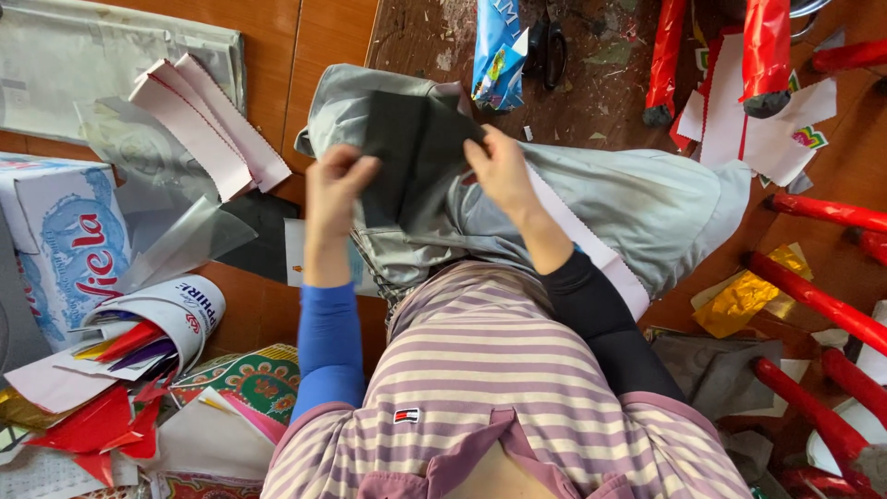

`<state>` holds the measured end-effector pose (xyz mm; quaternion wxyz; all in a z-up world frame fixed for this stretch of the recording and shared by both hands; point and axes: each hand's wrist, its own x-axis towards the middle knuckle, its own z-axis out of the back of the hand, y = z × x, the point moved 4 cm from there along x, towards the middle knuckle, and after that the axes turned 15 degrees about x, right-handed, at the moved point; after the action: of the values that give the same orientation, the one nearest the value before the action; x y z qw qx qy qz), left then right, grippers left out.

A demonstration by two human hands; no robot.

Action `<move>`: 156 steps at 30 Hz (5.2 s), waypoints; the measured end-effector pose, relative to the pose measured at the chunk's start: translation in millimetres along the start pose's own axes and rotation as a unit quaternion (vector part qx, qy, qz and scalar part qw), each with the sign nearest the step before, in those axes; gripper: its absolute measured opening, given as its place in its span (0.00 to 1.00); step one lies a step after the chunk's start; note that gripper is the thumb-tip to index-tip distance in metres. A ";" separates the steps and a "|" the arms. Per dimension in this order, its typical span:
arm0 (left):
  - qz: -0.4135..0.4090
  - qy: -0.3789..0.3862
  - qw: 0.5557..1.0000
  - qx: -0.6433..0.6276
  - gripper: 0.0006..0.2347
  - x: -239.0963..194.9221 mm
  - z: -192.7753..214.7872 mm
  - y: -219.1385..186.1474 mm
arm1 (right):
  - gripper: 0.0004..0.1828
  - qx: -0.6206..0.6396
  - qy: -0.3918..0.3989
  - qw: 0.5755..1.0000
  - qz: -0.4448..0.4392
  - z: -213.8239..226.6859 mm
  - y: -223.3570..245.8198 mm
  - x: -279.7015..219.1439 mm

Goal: Apply glue and red paper strips to a structural giraffe model.

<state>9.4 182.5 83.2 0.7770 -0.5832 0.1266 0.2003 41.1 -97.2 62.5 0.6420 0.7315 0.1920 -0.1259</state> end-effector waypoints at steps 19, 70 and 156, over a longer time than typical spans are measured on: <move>-0.078 -0.407 0.781 0.468 0.20 -41.3 99.0 8.6 | 0.11 -0.230 -0.106 0.954 0.163 82.5 97.4 -51.0; 0.029 0.097 0.953 -0.287 0.17 22.7 -155.4 -0.9 | 0.14 0.153 -0.040 0.986 0.046 101.8 21.0 45.9; 0.122 0.209 0.915 -0.322 0.19 120.0 -245.2 -48.8 | 0.24 0.441 -0.114 0.890 0.034 34.1 -50.6 27.4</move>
<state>147.5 -44.2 2.8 0.4720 -0.8105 0.2854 0.1971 45.3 -122.5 0.7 0.2748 0.9260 0.0176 -0.2582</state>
